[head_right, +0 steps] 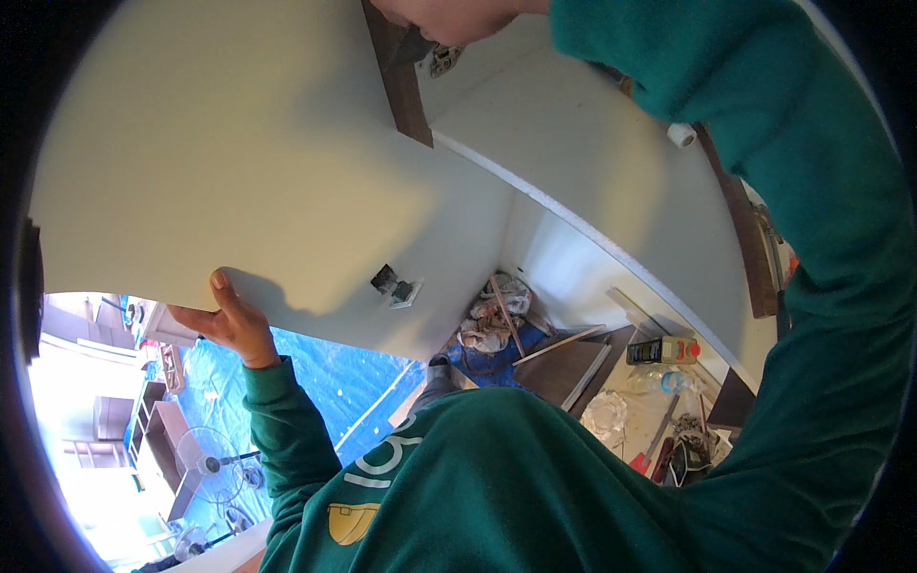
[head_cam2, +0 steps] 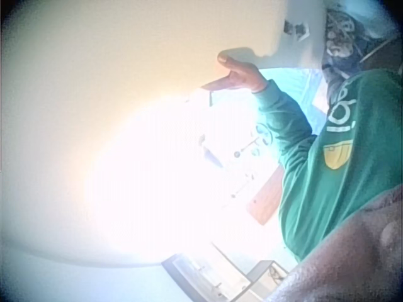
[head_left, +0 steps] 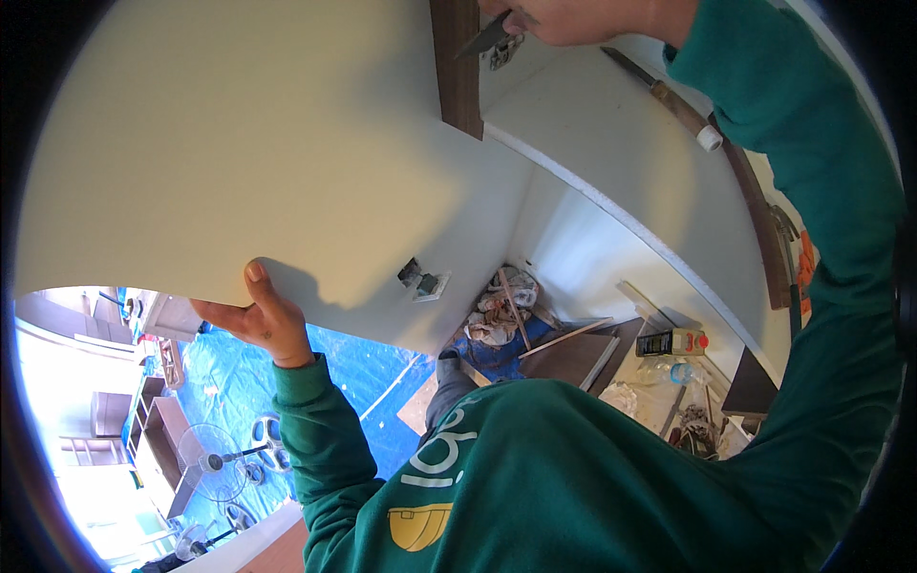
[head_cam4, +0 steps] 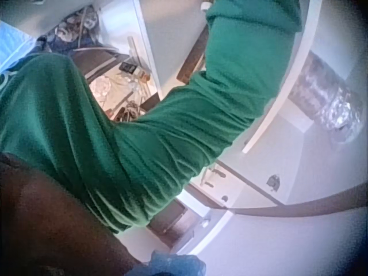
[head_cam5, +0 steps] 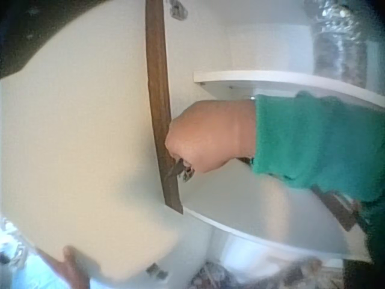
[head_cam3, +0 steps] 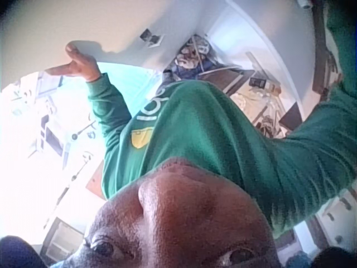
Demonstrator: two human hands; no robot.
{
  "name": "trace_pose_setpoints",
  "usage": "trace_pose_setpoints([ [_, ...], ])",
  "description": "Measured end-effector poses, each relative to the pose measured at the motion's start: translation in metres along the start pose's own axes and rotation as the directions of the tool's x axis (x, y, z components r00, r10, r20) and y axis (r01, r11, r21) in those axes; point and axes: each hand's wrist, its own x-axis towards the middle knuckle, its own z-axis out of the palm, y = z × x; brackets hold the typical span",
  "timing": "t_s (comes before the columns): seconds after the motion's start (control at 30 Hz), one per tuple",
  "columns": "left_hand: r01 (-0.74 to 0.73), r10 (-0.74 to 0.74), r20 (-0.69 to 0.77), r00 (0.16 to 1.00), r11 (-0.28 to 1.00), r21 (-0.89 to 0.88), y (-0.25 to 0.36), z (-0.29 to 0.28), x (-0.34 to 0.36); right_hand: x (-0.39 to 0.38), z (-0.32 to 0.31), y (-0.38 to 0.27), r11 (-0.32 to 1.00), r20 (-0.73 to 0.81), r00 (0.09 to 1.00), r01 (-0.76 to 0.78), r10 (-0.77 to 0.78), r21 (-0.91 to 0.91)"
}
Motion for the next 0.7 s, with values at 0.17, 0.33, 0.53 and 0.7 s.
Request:
trace_pose_setpoints([
  [0.17, -0.013, 0.013, -0.002, 1.000, 1.000, 0.026, -0.002, -0.002, 0.000, 0.002, 0.008, -0.001, 0.998, -0.036, 0.999, 0.011, -0.009, 0.057],
  [0.33, 0.016, -0.016, 0.002, 1.000, 1.000, 0.000, -0.001, -0.003, -0.001, 0.002, 0.002, -0.001, 0.997, -0.018, 1.000, -0.010, 0.011, 0.073],
  [0.53, -0.004, 0.004, -0.007, 1.000, 0.999, 0.032, -0.006, -0.003, 0.000, 0.012, 0.015, 0.002, 1.000, 0.000, 1.000, 0.026, -0.026, 0.017],
  [0.7, -0.016, 0.015, 0.010, 1.000, 0.997, 0.071, -0.005, -0.005, 0.001, 0.013, 0.011, 0.001, 0.998, 0.019, 1.000, 0.016, -0.018, 0.056],
])
